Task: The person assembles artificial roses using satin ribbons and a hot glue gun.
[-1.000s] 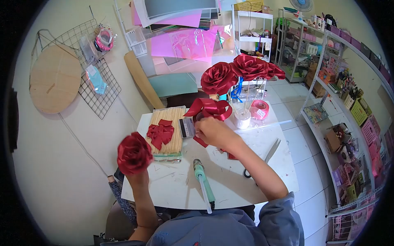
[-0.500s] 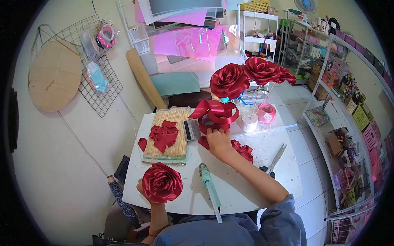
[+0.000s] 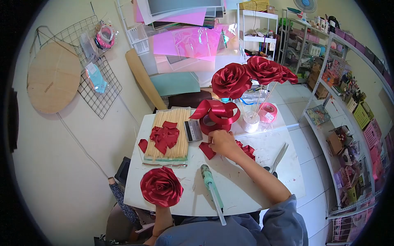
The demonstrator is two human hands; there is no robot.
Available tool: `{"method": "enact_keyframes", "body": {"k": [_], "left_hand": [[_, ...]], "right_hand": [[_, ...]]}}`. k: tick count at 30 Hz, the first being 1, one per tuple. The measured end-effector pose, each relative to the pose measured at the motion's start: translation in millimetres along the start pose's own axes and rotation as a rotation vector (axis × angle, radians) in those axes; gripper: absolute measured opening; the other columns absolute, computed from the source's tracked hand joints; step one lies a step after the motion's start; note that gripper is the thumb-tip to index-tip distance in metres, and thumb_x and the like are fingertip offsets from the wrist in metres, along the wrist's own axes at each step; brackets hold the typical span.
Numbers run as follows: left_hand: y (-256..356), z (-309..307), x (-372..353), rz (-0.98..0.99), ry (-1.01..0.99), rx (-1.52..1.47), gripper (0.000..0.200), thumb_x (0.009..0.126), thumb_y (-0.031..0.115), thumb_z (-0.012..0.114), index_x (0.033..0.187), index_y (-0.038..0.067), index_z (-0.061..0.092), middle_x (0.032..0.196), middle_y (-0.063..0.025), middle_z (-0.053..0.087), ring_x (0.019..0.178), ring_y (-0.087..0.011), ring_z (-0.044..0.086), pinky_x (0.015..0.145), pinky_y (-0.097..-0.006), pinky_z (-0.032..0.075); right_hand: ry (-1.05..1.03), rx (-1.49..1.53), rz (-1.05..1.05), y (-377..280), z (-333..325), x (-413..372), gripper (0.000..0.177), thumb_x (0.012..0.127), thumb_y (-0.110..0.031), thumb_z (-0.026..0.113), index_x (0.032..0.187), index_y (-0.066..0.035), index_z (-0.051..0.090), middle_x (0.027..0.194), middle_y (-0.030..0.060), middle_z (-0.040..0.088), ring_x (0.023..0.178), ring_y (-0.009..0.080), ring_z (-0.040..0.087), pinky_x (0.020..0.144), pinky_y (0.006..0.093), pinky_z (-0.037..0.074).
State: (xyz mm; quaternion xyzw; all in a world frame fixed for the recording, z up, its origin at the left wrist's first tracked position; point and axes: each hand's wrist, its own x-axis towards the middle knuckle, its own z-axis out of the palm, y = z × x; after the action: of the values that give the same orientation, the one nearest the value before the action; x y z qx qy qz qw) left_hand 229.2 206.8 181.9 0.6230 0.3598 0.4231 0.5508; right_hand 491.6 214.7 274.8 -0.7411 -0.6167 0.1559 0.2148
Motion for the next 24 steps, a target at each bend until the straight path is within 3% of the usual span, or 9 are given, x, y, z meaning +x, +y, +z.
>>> {"method": "enact_keyframes", "body": {"k": [3, 4, 6, 9, 13, 14, 21, 23, 24], "left_hand": [[11.8, 13.9, 7.8, 0.289, 0.096, -0.127, 0.052, 0.077, 0.033, 0.052, 0.119, 0.008, 0.033, 0.12, -0.013, 0.037, 0.102, -0.0244, 0.045, 0.083, -0.0426, 0.039], [56.9, 29.5, 9.9, 0.675, 0.226, 0.16, 0.052, 0.072, 0.009, 0.058, 0.117, 0.007, 0.031, 0.113, -0.0106, 0.041, 0.098, -0.0201, 0.046, 0.079, -0.0334, 0.043], [54.8, 35.8, 14.0, 0.57, 0.271, 0.012, 0.053, 0.07, 0.0, 0.056, 0.116, 0.006, 0.031, 0.111, -0.0098, 0.042, 0.097, -0.0189, 0.047, 0.077, -0.0304, 0.044], [52.4, 35.4, 16.9, 0.437, 0.312, -0.055, 0.057, 0.067, -0.012, 0.052, 0.116, 0.005, 0.03, 0.109, -0.0086, 0.041, 0.095, -0.0191, 0.047, 0.078, -0.0291, 0.044], [80.2, 48.9, 17.4, 0.36, 0.355, -0.319, 0.066, 0.063, -0.009, 0.059, 0.118, 0.004, 0.027, 0.112, -0.009, 0.04, 0.098, -0.0192, 0.045, 0.083, -0.0297, 0.039], [83.0, 49.5, 16.8, 0.29, 0.381, -0.368, 0.075, 0.059, -0.005, 0.066, 0.12, 0.003, 0.025, 0.115, -0.0094, 0.039, 0.102, -0.0187, 0.043, 0.088, -0.0301, 0.034], [81.0, 43.7, 20.3, 0.281, 0.259, -0.345, 0.075, 0.057, -0.008, 0.066, 0.119, 0.002, 0.025, 0.115, -0.0104, 0.038, 0.102, -0.0185, 0.043, 0.089, -0.0308, 0.033], [91.7, 47.4, 22.9, 0.394, 0.269, -0.356, 0.053, 0.069, -0.007, 0.053, 0.116, 0.002, 0.029, 0.094, -0.0126, 0.052, 0.08, -0.0178, 0.052, 0.067, -0.0257, 0.041], [98.1, 48.2, 22.6, 0.391, 0.266, -0.354, 0.053, 0.069, -0.007, 0.053, 0.116, 0.002, 0.029, 0.094, -0.0126, 0.052, 0.08, -0.0178, 0.052, 0.067, -0.0257, 0.041]], "right_hand": [[0.158, 0.138, -0.321, 4.2, -11.6, -2.2, 0.016, 0.063, -0.007, 0.061, 0.076, -0.002, 0.055, 0.067, 0.0059, 0.056, 0.064, 0.0163, 0.056, 0.056, 0.0314, 0.042], [0.16, 0.132, -0.318, -3.7, -22.9, -7.9, 0.016, 0.063, -0.007, 0.061, 0.076, -0.002, 0.055, 0.067, 0.0059, 0.056, 0.064, 0.0163, 0.056, 0.056, 0.0314, 0.042], [0.108, 0.468, -0.253, -33.4, -53.6, -31.5, 0.006, 0.068, -0.001, 0.058, 0.072, 0.0, 0.054, 0.065, 0.0041, 0.055, 0.055, 0.0091, 0.052, 0.047, 0.0227, 0.04], [0.133, 0.625, -0.252, -54.6, -72.5, -57.4, 0.007, 0.068, 0.001, 0.057, 0.072, 0.0, 0.052, 0.067, 0.0066, 0.055, 0.053, 0.0102, 0.05, 0.045, 0.0227, 0.037], [0.26, 0.481, -0.646, -57.2, -72.1, -71.6, 0.013, 0.068, 0.003, 0.056, 0.08, -0.002, 0.056, 0.073, 0.0061, 0.058, 0.06, 0.0154, 0.056, 0.051, 0.0246, 0.042], [0.194, 0.475, -0.64, -60.5, -76.4, -74.4, 0.015, 0.067, 0.004, 0.056, 0.08, -0.003, 0.057, 0.077, 0.0059, 0.058, 0.066, 0.0176, 0.057, 0.054, 0.0259, 0.045], [0.195, 0.464, -0.926, -56.8, -66.3, -69.6, 0.019, 0.061, 0.006, 0.055, 0.077, -0.004, 0.057, 0.088, 0.0058, 0.057, 0.071, 0.0192, 0.057, 0.058, 0.0279, 0.047], [0.047, 0.523, -0.962, -57.9, -69.3, -71.4, 0.019, 0.059, 0.005, 0.057, 0.076, -0.003, 0.055, 0.089, 0.0068, 0.057, 0.07, 0.0193, 0.056, 0.057, 0.0267, 0.046], [-0.006, 0.552, -0.948, -58.2, -70.0, -72.0, 0.018, 0.059, 0.003, 0.057, 0.076, -0.003, 0.054, 0.088, 0.0081, 0.056, 0.072, 0.0197, 0.056, 0.059, 0.0268, 0.045]]}}
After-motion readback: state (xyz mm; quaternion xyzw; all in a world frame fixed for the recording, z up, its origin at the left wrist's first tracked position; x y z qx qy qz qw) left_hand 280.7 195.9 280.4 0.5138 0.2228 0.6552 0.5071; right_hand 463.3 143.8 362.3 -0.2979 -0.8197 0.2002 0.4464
